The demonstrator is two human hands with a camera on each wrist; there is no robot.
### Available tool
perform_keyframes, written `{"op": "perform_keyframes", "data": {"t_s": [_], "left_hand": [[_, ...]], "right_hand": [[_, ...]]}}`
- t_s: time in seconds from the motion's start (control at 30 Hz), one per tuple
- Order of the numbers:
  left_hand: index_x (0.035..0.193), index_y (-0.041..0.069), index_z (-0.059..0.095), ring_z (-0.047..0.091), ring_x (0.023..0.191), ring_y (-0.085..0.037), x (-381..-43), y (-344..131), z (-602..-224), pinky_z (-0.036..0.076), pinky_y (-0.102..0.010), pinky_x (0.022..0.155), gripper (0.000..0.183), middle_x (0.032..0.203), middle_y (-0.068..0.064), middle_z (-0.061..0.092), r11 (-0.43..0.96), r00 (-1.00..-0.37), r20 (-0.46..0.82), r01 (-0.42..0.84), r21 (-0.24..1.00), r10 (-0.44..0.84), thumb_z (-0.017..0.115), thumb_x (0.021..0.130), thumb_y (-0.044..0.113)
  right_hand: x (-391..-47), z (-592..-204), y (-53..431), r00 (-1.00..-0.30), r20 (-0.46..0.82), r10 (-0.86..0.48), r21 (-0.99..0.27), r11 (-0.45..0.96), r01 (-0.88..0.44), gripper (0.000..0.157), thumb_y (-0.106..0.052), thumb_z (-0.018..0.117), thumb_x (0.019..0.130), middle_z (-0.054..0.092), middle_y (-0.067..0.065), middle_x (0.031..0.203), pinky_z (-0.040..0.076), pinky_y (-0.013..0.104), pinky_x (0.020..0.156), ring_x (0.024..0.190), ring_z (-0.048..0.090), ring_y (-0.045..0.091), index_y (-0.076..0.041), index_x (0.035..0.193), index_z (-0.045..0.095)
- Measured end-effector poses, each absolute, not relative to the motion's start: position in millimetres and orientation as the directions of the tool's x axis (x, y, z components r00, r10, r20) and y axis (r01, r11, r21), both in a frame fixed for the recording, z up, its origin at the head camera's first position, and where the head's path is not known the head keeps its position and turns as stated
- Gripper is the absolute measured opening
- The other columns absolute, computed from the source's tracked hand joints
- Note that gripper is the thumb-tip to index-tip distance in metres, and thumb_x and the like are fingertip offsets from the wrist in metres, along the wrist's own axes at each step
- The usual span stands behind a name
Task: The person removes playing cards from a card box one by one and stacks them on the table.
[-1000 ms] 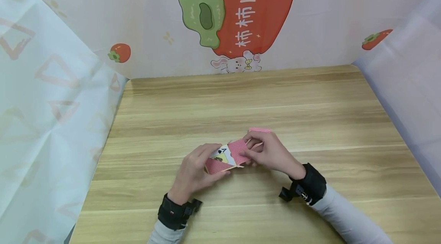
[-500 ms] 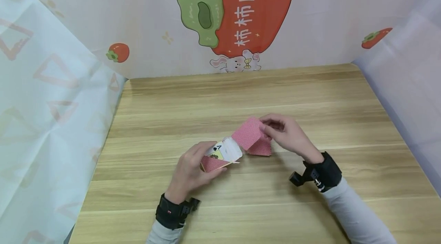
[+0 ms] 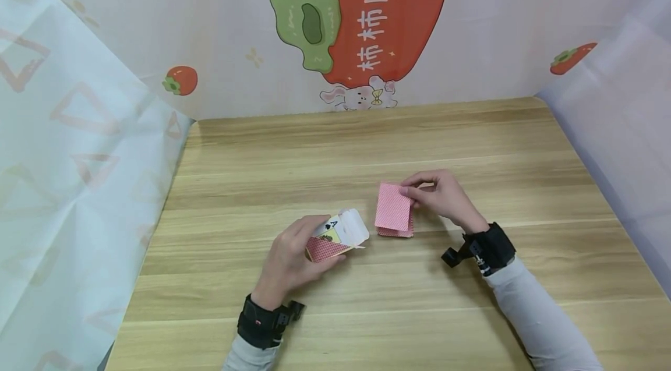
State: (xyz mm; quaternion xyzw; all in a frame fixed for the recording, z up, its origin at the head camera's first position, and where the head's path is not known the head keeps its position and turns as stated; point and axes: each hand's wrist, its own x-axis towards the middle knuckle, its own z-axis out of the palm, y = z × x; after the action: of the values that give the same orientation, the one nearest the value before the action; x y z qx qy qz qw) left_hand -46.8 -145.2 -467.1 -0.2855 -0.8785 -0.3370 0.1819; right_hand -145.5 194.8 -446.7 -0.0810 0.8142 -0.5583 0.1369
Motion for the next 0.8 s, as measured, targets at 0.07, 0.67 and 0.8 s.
{"op": "perform_keyframes", "data": {"t_s": [0.07, 0.67, 0.8], "left_hand": [[0.128, 0.006, 0.065, 0.069, 0.096, -0.017, -46.7, -145.0, -467.0, 0.061, -0.036, 0.077, 0.074, 0.116, -0.006, 0.072, 0.612, -0.770, 0.513, 0.625, 0.485, 0.380, 0.094, 0.068, 0.036], [0.129, 0.006, 0.065, 0.069, 0.096, -0.017, -46.1, -144.6, -467.2, 0.060, -0.036, 0.076, 0.074, 0.117, -0.006, 0.072, 0.611, -0.771, 0.509, 0.624, 0.486, 0.383, 0.094, 0.069, 0.037], [0.129, 0.006, 0.065, 0.069, 0.096, -0.017, -46.0, -144.5, -466.8, 0.060, -0.036, 0.076, 0.073, 0.117, -0.006, 0.072, 0.612, -0.773, 0.504, 0.623, 0.487, 0.385, 0.093, 0.069, 0.038]], "right_hand": [[-147.5, -452.0, 195.9, -0.945, -0.160, -0.284, -0.917, 0.398, 0.035, 0.028, -0.027, 0.080, 0.089, 0.075, 0.014, 0.108, 0.060, 0.034, 0.065, 0.074, 0.074, 0.027, -0.006, 0.108, 0.080], [-146.7, -469.2, 188.5, -0.960, -0.024, -0.279, -0.791, 0.592, -0.152, 0.015, -0.017, 0.081, 0.088, 0.076, 0.008, 0.091, 0.054, 0.028, 0.058, 0.073, 0.068, 0.018, -0.007, 0.099, 0.083], [-145.3, -469.0, 185.2, -0.960, 0.024, -0.280, -0.732, 0.649, -0.207, 0.013, -0.018, 0.081, 0.087, 0.075, 0.004, 0.086, 0.049, 0.028, 0.061, 0.073, 0.062, 0.018, -0.009, 0.096, 0.083]]}}
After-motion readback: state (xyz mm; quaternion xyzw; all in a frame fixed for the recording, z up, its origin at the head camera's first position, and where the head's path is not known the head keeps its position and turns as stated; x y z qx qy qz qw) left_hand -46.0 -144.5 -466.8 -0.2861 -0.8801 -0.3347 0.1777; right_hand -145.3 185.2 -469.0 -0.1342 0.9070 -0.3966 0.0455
